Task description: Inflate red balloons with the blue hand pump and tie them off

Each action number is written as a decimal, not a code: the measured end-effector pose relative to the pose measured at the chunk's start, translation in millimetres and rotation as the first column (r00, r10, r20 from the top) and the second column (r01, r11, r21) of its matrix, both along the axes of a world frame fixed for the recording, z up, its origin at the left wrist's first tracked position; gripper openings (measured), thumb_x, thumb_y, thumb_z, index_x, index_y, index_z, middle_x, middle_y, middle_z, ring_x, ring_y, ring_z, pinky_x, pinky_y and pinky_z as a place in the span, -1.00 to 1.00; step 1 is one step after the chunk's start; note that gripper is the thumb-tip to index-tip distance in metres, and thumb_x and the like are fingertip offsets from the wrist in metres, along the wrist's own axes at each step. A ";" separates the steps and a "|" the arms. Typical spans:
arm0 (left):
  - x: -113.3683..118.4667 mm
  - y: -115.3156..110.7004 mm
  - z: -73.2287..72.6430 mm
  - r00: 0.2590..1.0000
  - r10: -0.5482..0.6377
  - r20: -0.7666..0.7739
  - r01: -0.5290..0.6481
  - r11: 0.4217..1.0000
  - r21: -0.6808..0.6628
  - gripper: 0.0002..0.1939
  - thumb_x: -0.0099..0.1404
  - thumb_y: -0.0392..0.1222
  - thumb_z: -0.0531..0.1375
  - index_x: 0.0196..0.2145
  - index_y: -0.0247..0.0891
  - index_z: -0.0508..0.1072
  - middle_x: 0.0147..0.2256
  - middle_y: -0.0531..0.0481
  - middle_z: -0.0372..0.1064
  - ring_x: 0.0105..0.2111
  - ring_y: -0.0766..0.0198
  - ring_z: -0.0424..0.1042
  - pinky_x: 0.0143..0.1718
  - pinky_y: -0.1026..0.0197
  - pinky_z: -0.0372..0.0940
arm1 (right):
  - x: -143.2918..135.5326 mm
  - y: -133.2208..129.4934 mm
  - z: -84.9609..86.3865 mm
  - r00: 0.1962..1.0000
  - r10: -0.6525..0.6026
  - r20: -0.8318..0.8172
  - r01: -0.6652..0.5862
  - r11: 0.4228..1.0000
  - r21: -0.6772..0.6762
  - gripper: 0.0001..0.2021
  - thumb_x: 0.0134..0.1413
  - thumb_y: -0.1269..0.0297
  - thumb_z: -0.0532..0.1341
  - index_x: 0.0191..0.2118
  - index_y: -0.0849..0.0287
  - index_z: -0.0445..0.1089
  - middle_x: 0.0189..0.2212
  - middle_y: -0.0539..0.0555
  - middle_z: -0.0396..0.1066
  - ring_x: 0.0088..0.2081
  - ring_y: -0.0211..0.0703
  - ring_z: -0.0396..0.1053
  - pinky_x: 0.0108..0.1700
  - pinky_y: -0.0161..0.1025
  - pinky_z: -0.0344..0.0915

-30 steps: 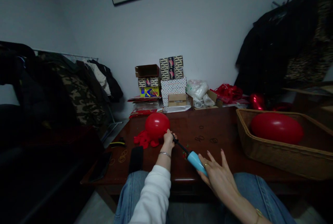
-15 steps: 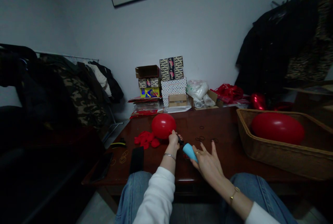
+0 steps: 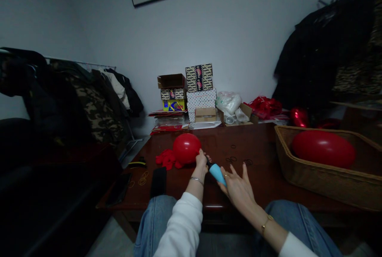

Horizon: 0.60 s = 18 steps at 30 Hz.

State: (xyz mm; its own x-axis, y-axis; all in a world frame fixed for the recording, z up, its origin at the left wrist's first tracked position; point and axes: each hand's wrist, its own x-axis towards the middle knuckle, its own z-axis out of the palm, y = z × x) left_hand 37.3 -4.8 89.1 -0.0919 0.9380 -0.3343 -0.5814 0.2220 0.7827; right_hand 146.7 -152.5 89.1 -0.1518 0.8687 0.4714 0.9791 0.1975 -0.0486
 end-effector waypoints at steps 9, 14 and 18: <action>4.6 2.0 -7.1 0.999 0.023 0.023 -0.024 1.000 0.016 -0.61 0.33 0.12 -0.06 -0.50 -0.22 0.12 -0.72 0.16 0.02 -0.77 0.43 0.05 -0.73 0.37 -0.02 | 14.2 -17.0 -6.8 1.000 0.011 -0.011 -0.011 0.999 0.052 -0.60 0.17 0.17 0.07 0.07 0.23 0.31 -0.10 0.18 0.46 0.11 0.08 0.25 0.25 0.25 -0.45; -4.7 6.5 -6.6 0.999 0.032 0.034 -0.032 0.999 0.010 -0.58 0.31 0.17 -0.05 -0.50 -0.21 0.12 -0.71 0.15 0.03 -0.77 0.42 0.06 -0.73 0.37 -0.02 | 22.7 -29.3 -12.4 0.999 0.045 -0.016 -0.043 0.996 0.080 -0.62 0.17 0.18 0.06 0.07 0.19 0.31 -0.10 0.15 0.47 0.11 0.07 0.25 0.25 0.26 -0.46; -9.3 7.9 -8.2 0.999 0.041 0.035 -0.041 0.999 0.015 -0.54 0.25 0.25 -0.01 -0.50 -0.21 0.12 -0.71 0.16 0.04 -0.77 0.42 0.07 -0.73 0.36 0.00 | 30.5 -37.1 -15.6 0.998 0.066 -0.016 -0.064 0.993 0.098 -0.61 0.16 0.17 0.07 0.07 0.19 0.31 -0.09 0.15 0.46 0.11 0.07 0.25 0.25 0.26 -0.47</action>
State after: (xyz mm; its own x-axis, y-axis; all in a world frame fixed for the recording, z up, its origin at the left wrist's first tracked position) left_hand 28.0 3.1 80.8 -0.1190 0.9389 -0.3228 -0.6163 0.1851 0.7654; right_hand 177.2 -189.5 73.5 -0.1969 0.8070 0.5567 0.9631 0.2655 -0.0442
